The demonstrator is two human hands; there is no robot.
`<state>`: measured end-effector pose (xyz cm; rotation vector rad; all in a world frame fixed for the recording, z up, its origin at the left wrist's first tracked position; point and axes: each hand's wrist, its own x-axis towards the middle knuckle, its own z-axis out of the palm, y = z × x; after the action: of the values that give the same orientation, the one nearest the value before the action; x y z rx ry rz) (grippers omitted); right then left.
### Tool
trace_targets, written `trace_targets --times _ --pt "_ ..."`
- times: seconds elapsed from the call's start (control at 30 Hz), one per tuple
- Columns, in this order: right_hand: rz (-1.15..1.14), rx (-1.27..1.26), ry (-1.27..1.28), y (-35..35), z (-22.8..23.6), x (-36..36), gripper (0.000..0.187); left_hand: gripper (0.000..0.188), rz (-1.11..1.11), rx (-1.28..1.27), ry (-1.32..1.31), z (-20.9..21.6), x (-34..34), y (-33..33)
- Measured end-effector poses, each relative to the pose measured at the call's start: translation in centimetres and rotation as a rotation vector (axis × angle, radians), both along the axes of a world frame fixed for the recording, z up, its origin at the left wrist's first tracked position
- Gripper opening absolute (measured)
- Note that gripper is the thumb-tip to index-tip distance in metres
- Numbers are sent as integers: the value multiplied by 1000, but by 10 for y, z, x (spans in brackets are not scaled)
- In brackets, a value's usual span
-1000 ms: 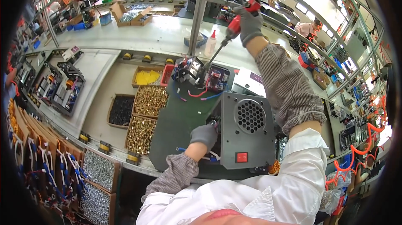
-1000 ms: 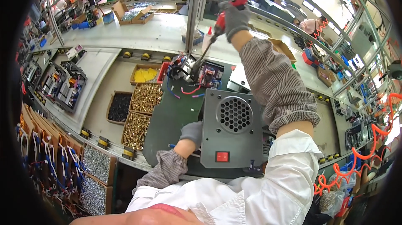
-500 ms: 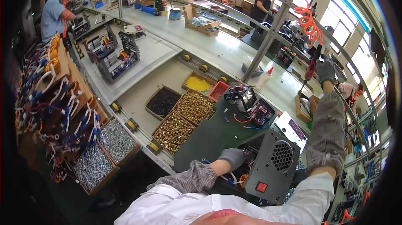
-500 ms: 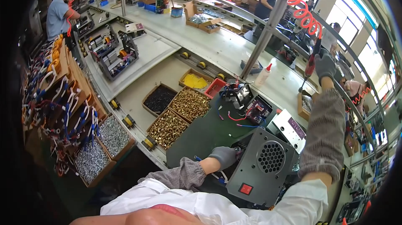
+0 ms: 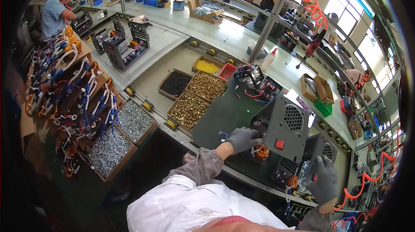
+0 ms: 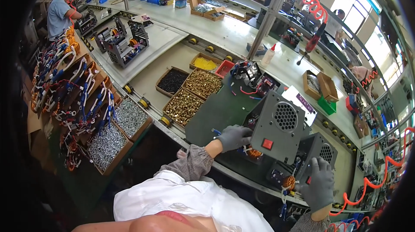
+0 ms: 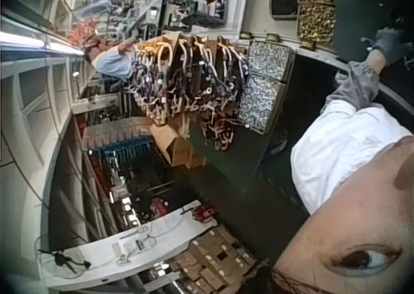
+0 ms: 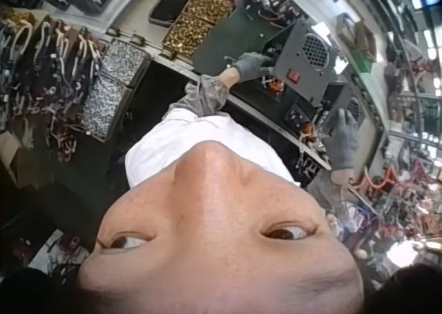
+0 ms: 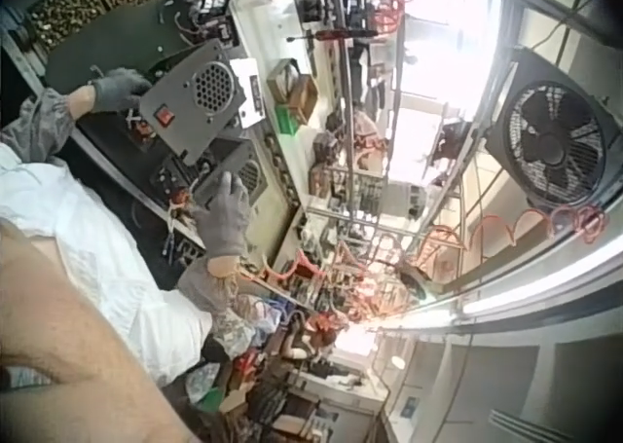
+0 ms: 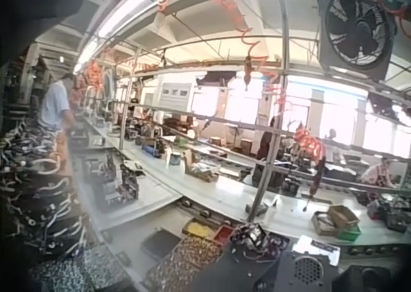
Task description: Assembling and inspecting internal components of electronic power boxes using tools.
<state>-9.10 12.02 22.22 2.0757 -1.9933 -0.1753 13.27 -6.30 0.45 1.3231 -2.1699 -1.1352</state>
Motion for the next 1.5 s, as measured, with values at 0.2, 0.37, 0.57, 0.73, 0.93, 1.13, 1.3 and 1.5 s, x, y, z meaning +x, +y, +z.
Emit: trace_targets --times 0.2,0.37,0.57,0.73,0.93,1.13,1.3,1.5 --pt "92 -262 8 4 -44 -46 48 54 -125 -450 -22 7 -6 35" --pt "24 -100 41 -12 -1 -74 39 52 -260 -247 -158 8 -9 24" --pt "-207 138 214 -27 21 -70 47 66 -288 -177 -149 2 -17 23" --pt "-205 94 180 -59 58 -105 38 71 -292 -60 -152 3 -18 14" --pt "-177 73 324 -112 46 -119 33 74 -331 34 -184 6 -25 3" --pt "54 -149 -86 -60 1 -53 31 73 -348 78 -38 -19 -25 -7" --pt "264 -829 -251 10 -132 6 48 66 -470 352 458 -11 -16 7" --pt "129 -1138 -208 -11 -201 -53 47 49 -404 189 99 56 49 56"
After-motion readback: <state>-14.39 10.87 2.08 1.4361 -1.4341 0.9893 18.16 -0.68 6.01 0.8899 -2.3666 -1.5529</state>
